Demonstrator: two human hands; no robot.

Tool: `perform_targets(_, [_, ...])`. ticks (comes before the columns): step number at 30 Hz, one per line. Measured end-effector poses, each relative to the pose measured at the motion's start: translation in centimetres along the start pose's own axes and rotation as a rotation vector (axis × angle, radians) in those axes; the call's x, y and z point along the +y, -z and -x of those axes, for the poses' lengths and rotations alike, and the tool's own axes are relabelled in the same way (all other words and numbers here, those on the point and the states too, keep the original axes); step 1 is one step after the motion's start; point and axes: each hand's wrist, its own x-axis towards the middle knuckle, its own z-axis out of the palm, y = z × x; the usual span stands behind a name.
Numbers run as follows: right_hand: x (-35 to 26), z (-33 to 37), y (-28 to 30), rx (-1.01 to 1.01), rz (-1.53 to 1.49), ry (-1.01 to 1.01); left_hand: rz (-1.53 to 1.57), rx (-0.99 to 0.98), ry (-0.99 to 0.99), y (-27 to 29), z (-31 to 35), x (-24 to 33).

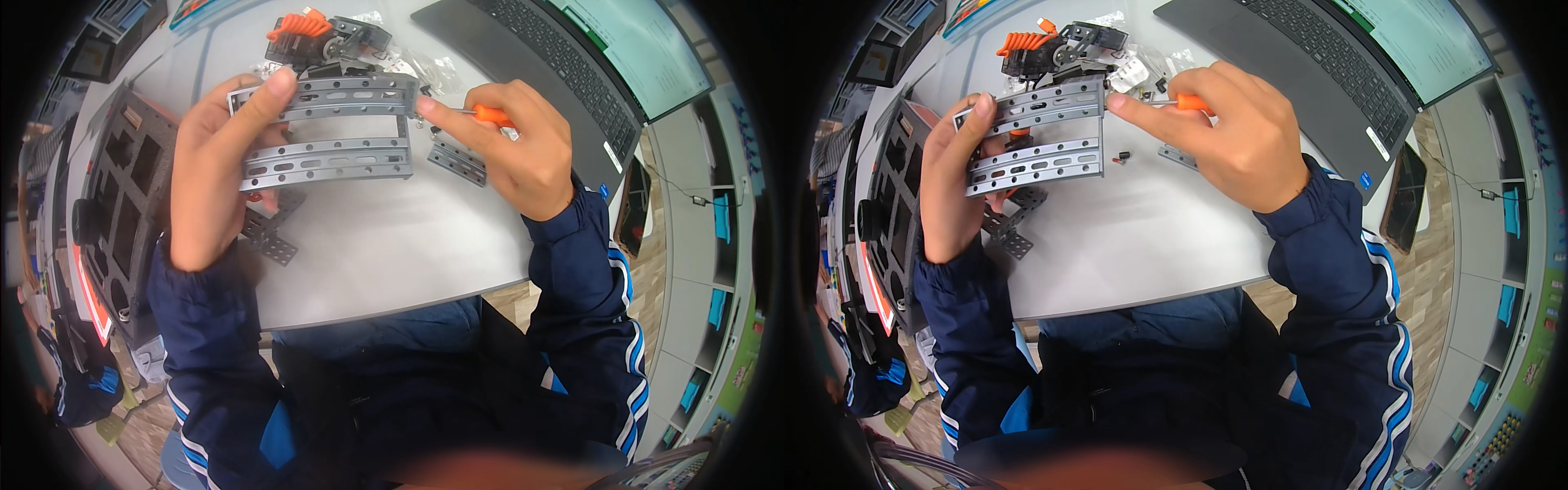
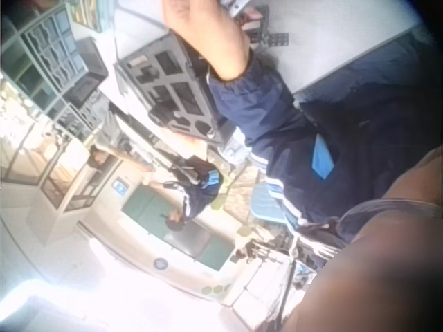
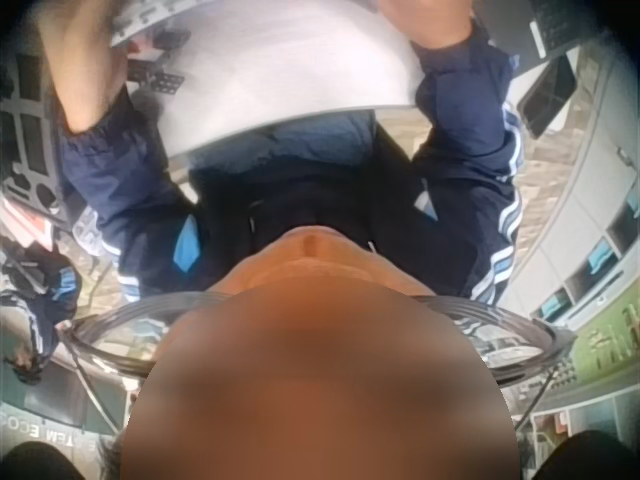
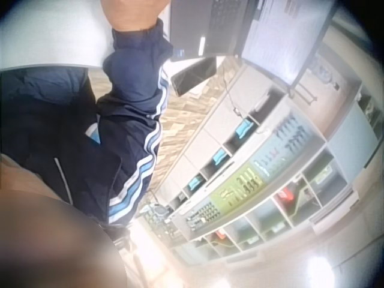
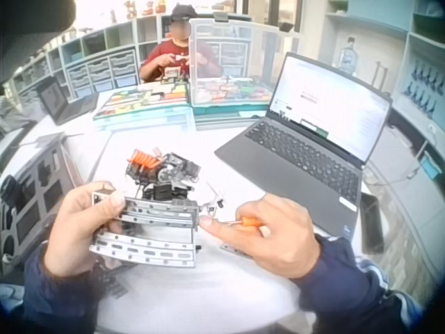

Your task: The person assembles a metal frame by inserting and tightening screws into pre-drilled holes using an orange-handled screwdriver. They handle multiple metal brackets and small fasteners, aligning parts and securing them one at a time.

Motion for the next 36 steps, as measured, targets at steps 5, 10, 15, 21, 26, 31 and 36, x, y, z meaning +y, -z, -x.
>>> perform_targets(5, [0.5,0.0,0.0,0.081,0.088,-0.01,0.072,-0.09,0.114,1.5,-0.6,0.8])
perform_targets(10, [0.1,-0.1,0.2,0.083,-0.464,-0.347,0.061,-0.055,0.001,1.4,-0.6,0.6])
perform_targets(15, [-0.9,-0.2,0.4,-0.056,-1.032,-0.742,0.033,-0.105,-0.029,-0.2,0.2,0.2])
perform_targets(21, [-0.9,-0.5,0.6,-0.285,-1.29,-0.981,0.026,-0.13,-0.009,-1.4,0.8,0.1])
perform_targets(26, [-0.5,-0.1,0.3,-0.274,-1.313,-0.94,0.009,-0.134,0.009,-1.5,0.8,0.2])
perform_targets(31, [-0.9,0.1,-0.7,-0.099,-0.885,-0.731,0.001,-0.114,0.053,-1.7,0.8,0.4])
perform_targets(36, [-0.8,0.0,-0.4,0.021,-0.466,-0.374,0.021,-0.102,0.098,-1.8,0.5,0.4])
